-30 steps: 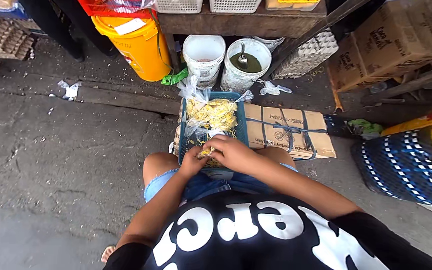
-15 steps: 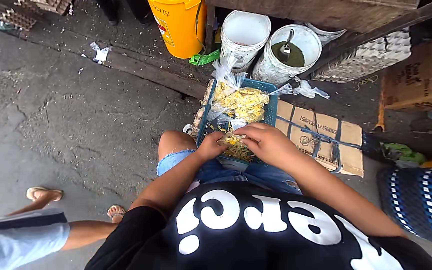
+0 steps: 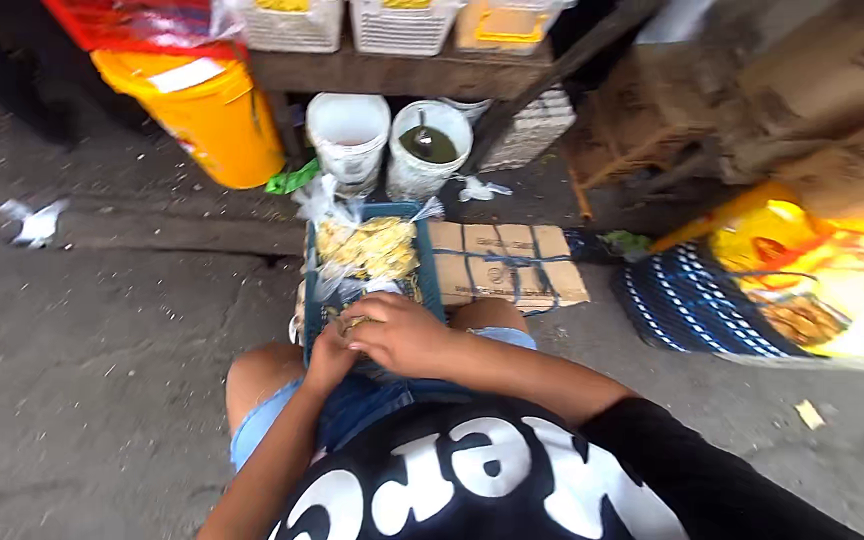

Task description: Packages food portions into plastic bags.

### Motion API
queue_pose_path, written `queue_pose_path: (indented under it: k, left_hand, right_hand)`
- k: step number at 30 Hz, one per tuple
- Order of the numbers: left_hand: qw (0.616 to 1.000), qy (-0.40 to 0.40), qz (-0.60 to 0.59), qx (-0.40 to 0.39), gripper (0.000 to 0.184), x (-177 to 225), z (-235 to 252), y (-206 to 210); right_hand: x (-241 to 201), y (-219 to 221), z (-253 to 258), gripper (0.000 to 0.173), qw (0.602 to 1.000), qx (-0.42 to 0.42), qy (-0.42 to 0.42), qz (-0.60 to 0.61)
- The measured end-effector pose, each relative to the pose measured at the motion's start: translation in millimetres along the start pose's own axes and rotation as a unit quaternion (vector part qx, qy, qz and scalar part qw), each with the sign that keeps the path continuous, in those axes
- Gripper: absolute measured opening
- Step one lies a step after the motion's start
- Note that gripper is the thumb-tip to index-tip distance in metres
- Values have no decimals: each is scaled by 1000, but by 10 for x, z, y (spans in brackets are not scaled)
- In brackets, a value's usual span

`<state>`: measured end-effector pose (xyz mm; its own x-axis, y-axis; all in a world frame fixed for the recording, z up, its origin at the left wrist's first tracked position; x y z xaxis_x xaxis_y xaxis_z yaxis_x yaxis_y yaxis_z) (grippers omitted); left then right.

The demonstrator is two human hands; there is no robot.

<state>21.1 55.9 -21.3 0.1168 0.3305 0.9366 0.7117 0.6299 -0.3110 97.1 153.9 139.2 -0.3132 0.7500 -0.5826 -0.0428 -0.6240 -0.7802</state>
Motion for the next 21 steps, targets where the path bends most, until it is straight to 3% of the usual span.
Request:
queue_pose_path:
  k: [2,5,8,10,13,15,16,18,20,21]
  left_hand:
    - [1000,-10,-3,13,34,0,-1,-7]
    - [998,-60,14,-9,29,-75,51,16]
    - [997,-75,26,0,26,-86,71,17]
    - [996,-82,17,12,25,-103,87,4]
    - [999,-49,-8,15,21,-112,102,-15]
    - [999,-38,-19,22,18,-104,94,-21]
    - [999,-33,-25,24,16,-99,88,-23]
    - [999,-30,-32,18,16,-108,82,-12]
    - [999,-38,-24,8,20,-121,93,10]
    - [999,-41,-18,2,22,-118,93,26]
  right_hand:
    - [31,-111,63,23,995,29,9,96]
    - [559,-88,58,28,958,101,136,231]
    - [1225,282,-42,38,939,44,252,229]
    - [1312,567,-79,48,913,30,274,300]
    - [1266,642,-63,51,865,178,293,366]
    - [1376,678,-78,48,867,196,321,326]
    - [1448,770,-85,47,898,132,319,274]
    - [1541,1122,-134,46,953,-71,255,147]
    - [1548,1417,-274,65,952,-229,199,43]
    - [1541,1489,-345,71,945,-268,184,10]
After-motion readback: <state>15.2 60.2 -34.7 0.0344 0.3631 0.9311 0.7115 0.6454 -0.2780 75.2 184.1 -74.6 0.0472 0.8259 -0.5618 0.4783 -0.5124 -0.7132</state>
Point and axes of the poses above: each hand's wrist, its own z-axis towards the middle knuckle, its own y-axis out of the palm, x = y × z, the point moved 7 cm from there along z, towards the middle knuckle, and after that the axes turned 10 degrees about -y, right-handed, at the moved point
